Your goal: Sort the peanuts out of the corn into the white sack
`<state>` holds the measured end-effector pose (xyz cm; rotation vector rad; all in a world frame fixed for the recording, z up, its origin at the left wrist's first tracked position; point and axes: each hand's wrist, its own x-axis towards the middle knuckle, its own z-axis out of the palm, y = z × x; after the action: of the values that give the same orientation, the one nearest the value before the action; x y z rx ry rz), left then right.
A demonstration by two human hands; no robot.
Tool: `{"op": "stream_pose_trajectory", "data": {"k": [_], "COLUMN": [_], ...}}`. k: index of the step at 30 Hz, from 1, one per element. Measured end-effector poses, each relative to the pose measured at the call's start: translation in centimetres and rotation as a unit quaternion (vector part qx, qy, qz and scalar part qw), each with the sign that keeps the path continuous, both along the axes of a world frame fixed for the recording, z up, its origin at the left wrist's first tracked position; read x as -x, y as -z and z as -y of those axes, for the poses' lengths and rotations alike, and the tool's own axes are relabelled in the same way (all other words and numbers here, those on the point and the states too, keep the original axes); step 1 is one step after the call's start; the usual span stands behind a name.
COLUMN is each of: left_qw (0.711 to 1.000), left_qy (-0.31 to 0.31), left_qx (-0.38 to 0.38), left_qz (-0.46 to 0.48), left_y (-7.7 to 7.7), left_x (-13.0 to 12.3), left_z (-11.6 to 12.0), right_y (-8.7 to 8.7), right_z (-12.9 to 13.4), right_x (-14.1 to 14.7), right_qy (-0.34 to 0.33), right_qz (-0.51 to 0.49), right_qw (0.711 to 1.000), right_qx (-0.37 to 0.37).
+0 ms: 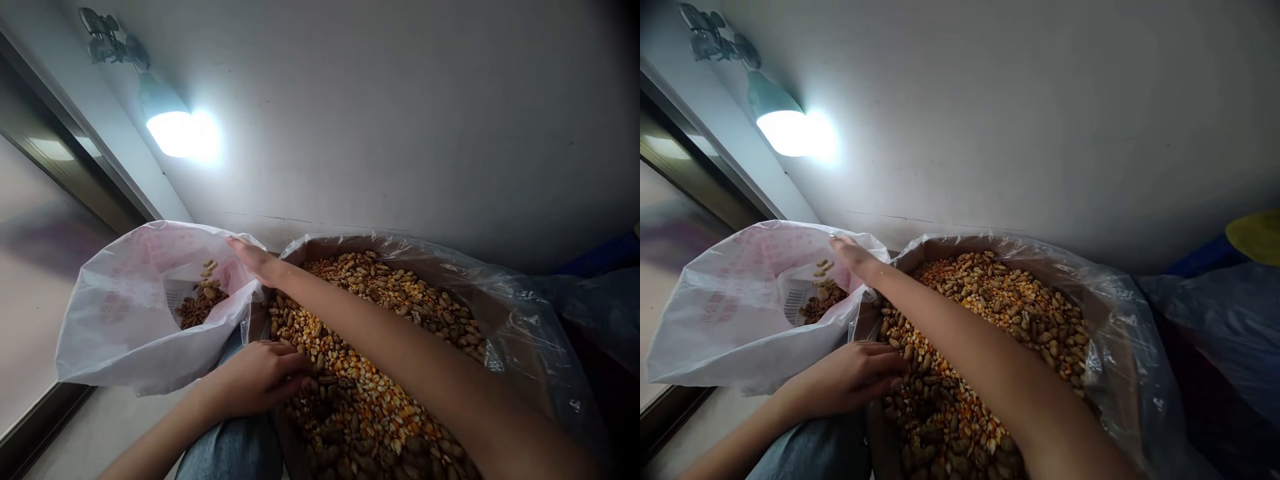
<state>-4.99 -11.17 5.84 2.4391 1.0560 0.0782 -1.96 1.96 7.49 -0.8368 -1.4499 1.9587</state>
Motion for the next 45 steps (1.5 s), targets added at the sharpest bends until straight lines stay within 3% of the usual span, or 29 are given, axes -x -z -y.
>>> {"op": "stream_pose_trajectory", "data": {"k": [2,7,10,13,16,19,24,28,31,34,37,41,45], "left_qw": [1.000,0.998,0.994,0.989,0.982,0.969,0.942,0.952,0.961,0.964,0.967,0.970,0.950], "left_qy": [-0.003,-0.052,-0.085,-0.097,-0.114,-0.151,-0.211,-0.203,-0.191,-0.192,-0.198,-0.230,-0.287], "left_qx": [0.017,-0.021,-0.072,-0.106,-0.129,-0.152,-0.175,-0.127,-0.110,-0.109,-0.100,-0.070,0.008], "left_qz": [0.012,0.012,-0.015,-0.040,-0.075,-0.125,-0.192,-0.192,-0.167,-0.147,-0.125,-0.020,0.125], "left_y": [0.2,1.1,1.8,2.4,3.3,4.8,8.0,9.1,9.1,8.8,8.5,8.3,8.8], "left_x": [0.5,0.6,-0.4,-2.4,-4.5,-5.6,-4.5,-3.5,-3.5,-3.6,-3.6,-3.5,-3.5], "left_z": [0.1,-0.4,-2.6,-6.2,-9.9,-11.8,-11.1,-10.9,-11.1,-11.2,-11.0,-11.1,-11.6], "right_y": [1.2,4.6,6.8,8.9,10.2,10.7,11.5,12.0,11.9,11.7,11.7,11.4,11.1], "right_z": [-0.1,0.2,1.1,2.1,2.5,2.1,0.9,0.7,0.9,1.0,0.9,1.0,1.0], "right_x": [-3.0,-15.9,-22.2,-25.4,-26.7,-26.9,-25.3,-24.5,-25.5,-26.6,-27.1,-26.9,-26.7], "right_qy": [0.012,0.055,0.128,0.208,0.200,0.188,0.148,0.170,0.217,0.262,0.277,0.265,0.244], "right_qz": [0.062,0.192,0.284,0.317,0.345,0.382,0.389,0.384,0.330,0.230,0.166,0.129,0.144], "right_qw": [0.995,0.977,0.944,0.908,0.881,0.856,0.860,0.858,0.882,0.929,0.945,0.955,0.958], "right_qx": [-0.074,-0.069,-0.106,-0.178,-0.254,-0.294,-0.296,-0.297,-0.256,-0.127,-0.044,-0.035,-0.049]}}
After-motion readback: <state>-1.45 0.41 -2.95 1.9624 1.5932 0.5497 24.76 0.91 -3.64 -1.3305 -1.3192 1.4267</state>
